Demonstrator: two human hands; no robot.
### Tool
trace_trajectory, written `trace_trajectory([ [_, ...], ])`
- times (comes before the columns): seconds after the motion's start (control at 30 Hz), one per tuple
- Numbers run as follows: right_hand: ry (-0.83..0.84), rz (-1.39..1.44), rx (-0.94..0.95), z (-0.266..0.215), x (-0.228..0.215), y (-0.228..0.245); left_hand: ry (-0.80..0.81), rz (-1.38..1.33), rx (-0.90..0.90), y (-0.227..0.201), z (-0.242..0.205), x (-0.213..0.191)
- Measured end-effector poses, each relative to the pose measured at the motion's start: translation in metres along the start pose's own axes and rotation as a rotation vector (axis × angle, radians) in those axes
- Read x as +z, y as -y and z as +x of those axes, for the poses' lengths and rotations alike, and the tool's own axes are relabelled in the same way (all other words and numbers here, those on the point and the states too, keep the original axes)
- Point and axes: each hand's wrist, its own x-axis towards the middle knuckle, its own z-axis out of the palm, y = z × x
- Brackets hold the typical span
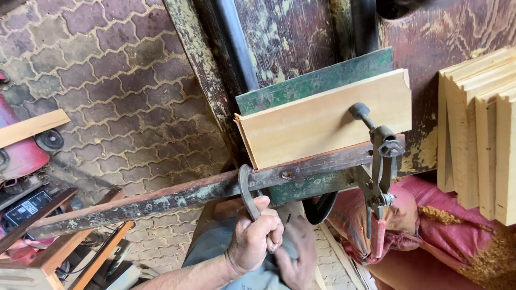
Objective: Marking and processing wooden boards using a measuring tape, pencil, and clamps in a workshop.
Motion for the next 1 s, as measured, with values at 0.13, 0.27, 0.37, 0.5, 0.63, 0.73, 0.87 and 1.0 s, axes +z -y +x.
trace_trajectory([
  [0.13, 0.008, 0.034, -0.079, 0.004, 0.012, -0.005, 0.01, -0.02, -0.007, 0.008, 0.001, -0.007],
  [0.27, -0.029, 0.271, 0.064, -0.016, 0.033, -0.015, 0.008, -0.04, -0.014, 0.008, 0.001, -0.006],
  [0.37, -0.098, 0.54, 0.304, -0.06, 0.07, -0.039, 0.01, -0.072, -0.015, 0.006, 0.001, -0.005],
  [0.5, -0.27, 0.501, 0.16, -0.051, 0.087, -0.029, 0.021, -0.11, -0.009, 0.009, 0.001, -0.006],
  [0.63, -0.274, 0.636, 0.371, -0.075, 0.111, -0.037, -0.007, -0.093, -0.022, 0.008, 0.0, -0.003],
  [0.73, -0.33, 0.818, 0.537, -0.081, 0.118, -0.036, -0.014, -0.065, -0.036, 0.005, 0.001, -0.001],
  [0.87, -0.255, 1.193, 0.789, -0.042, 0.082, 0.007, -0.025, -0.058, -0.074, -0.002, -0.001, 0.002],
  [1.0, -0.106, 1.589, 0.842, -0.034, 0.069, 0.016, -0.025, 0.09, -0.032, -0.005, -0.004, 0.006],
])
